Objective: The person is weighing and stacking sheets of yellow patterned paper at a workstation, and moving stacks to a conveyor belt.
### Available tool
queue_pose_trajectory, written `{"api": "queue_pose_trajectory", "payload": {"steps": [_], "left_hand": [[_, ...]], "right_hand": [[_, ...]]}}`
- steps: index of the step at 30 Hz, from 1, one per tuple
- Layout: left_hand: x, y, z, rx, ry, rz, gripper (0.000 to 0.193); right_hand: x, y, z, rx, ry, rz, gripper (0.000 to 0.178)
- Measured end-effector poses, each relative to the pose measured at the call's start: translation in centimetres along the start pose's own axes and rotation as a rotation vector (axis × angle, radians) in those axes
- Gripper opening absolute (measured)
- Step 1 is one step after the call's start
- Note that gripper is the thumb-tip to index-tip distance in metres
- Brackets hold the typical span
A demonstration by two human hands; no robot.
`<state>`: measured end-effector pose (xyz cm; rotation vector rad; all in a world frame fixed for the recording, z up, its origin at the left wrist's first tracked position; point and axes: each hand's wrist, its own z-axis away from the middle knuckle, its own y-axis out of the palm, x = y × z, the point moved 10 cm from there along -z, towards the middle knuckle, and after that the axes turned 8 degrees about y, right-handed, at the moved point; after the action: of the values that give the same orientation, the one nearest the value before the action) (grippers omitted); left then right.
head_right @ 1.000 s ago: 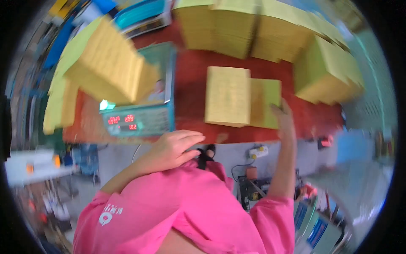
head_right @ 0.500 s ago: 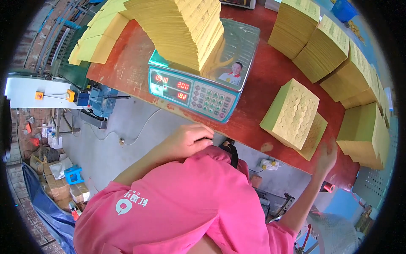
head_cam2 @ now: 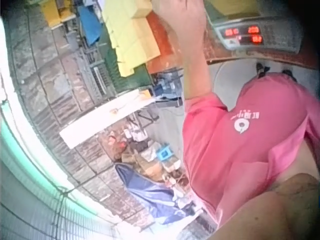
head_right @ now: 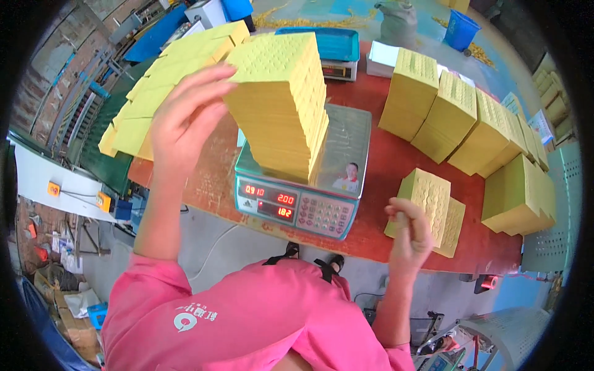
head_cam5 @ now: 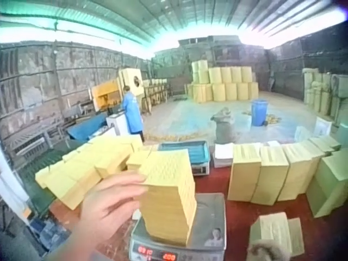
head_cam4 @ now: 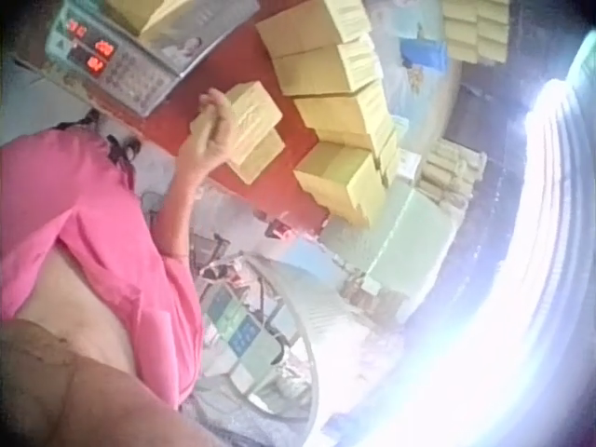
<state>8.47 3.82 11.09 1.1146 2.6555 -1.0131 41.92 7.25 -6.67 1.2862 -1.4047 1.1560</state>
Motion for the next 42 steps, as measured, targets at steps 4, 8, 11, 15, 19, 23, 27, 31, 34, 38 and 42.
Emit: {"api": "queue_pose_trajectory", "payload": {"steps": [4, 8, 11, 15, 19, 23, 27, 31, 34, 38, 42], "left_hand": [[4.4, 2.5, -2.7, 0.169, -0.009, 0.089, 0.030], [6.8, 3.9, -3.0, 0.278, -0.101, 0.172, 0.028], [7.5, 4.2, -2.9, 0.303, -0.096, 0.164, 0.024], [7.9, 4.4, -3.1, 0.313, -0.094, 0.220, 0.017], [7.9, 4.3, -3.2, 0.309, -0.064, 0.233, 0.013], [7.7, 4.1, -3.3, 0.313, -0.074, 0.222, 0.012], [6.9, 3.9, -3.5, 0.292, -0.047, 0.148, 0.012], [6.6, 3.7, -3.8, 0.261, -0.015, 0.021, 0.011], [6.2, 3.4, -4.4, 0.233, 0.013, -0.076, 0.010], [5.2, 1.6, -4.9, 0.076, 0.068, -0.152, 0.009], [1.3, -0.2, -3.5, -0.008, 0.149, -0.162, 0.010]], "right_hand": [[-0.5, 4.3, 1.8, 0.065, 0.140, -0.108, 0.018], [-1.7, 4.7, 2.7, 0.076, 0.145, -0.074, 0.018], [-2.5, 4.5, 2.9, 0.039, 0.194, -0.099, 0.018], [-3.2, 4.7, 3.3, 0.038, 0.244, -0.112, 0.018], [-3.5, 5.5, 3.3, 0.087, 0.266, -0.128, 0.016], [-3.3, 5.8, 3.2, 0.102, 0.281, -0.129, 0.016], [-3.2, 6.0, 3.2, 0.095, 0.291, -0.155, 0.019], [-3.4, 6.1, 3.3, 0.108, 0.310, -0.146, 0.018], [-3.4, 6.2, 3.2, 0.114, 0.321, -0.151, 0.018], [-2.7, 7.0, 2.7, 0.155, 0.332, -0.195, 0.018], [-1.0, 8.6, 1.8, 0.201, 0.301, -0.239, 0.018]]}}
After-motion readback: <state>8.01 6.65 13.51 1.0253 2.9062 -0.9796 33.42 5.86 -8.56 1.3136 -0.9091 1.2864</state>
